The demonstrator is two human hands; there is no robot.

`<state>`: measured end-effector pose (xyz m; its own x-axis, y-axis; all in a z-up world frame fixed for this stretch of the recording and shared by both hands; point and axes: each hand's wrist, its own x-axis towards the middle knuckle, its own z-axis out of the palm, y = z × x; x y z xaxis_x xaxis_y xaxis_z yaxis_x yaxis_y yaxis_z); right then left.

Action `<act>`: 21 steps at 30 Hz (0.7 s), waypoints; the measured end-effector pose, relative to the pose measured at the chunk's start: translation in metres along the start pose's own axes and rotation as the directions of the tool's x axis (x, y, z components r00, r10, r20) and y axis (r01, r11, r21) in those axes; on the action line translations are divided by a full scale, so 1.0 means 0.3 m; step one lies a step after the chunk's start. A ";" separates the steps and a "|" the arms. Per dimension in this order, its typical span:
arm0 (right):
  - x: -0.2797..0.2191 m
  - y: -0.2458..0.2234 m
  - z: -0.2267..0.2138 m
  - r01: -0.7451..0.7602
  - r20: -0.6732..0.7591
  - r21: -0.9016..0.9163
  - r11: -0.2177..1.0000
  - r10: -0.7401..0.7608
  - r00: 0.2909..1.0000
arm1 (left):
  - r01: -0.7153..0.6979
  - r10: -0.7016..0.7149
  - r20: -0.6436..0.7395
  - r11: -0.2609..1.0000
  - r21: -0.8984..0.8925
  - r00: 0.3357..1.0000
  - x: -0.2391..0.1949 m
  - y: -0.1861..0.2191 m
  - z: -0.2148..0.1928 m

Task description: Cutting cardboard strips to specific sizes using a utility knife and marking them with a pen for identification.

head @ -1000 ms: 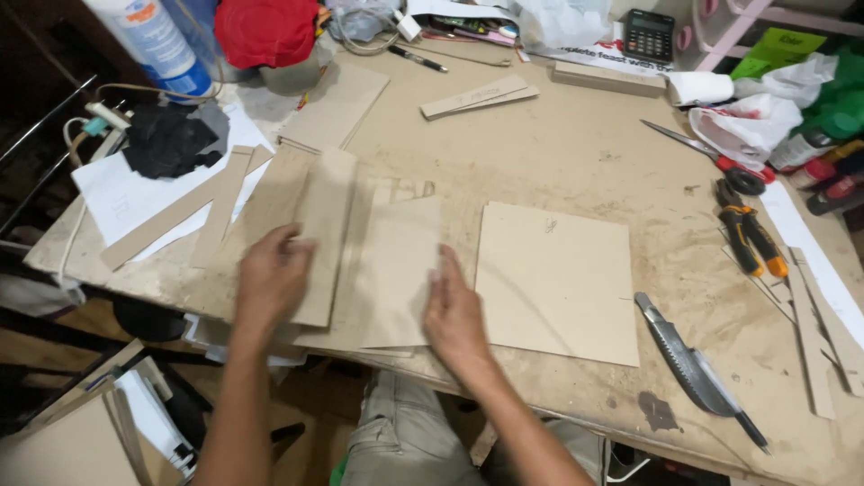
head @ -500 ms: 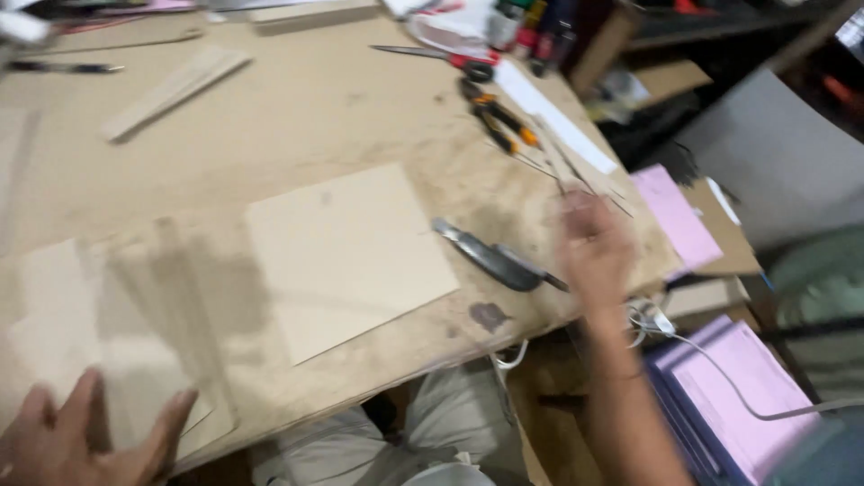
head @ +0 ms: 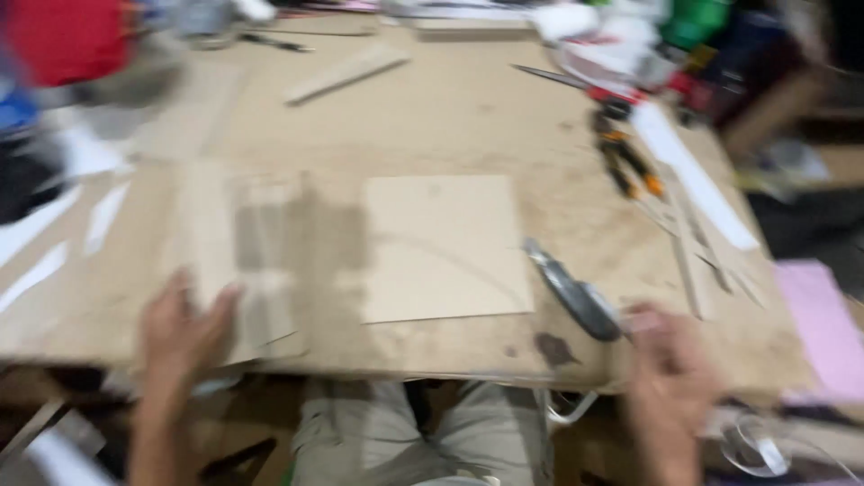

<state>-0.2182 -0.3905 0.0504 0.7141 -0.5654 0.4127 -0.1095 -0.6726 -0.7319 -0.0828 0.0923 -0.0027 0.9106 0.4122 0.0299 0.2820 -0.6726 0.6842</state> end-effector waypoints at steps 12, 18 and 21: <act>-0.075 -0.477 0.437 -0.621 0.782 0.357 0.698 0.140 0.607 | -0.283 0.283 -0.026 0.959 0.004 0.959 -0.227 0.283 0.002; -0.104 -0.450 0.452 -0.571 0.783 0.310 0.760 0.136 0.607 | 0.092 -0.141 0.148 0.950 0.297 0.979 -0.087 0.291 -0.097; -0.112 -0.464 0.429 -0.564 0.811 0.134 0.814 0.237 0.535 | 0.288 -0.328 0.172 0.932 0.222 0.929 -0.092 0.406 -0.205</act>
<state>-0.1381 -0.2165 0.0685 0.9168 -0.0748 -0.3924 -0.3994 -0.1645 -0.9019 -0.0922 0.0366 0.1247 0.8055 0.4977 -0.3216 0.5916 -0.6445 0.4844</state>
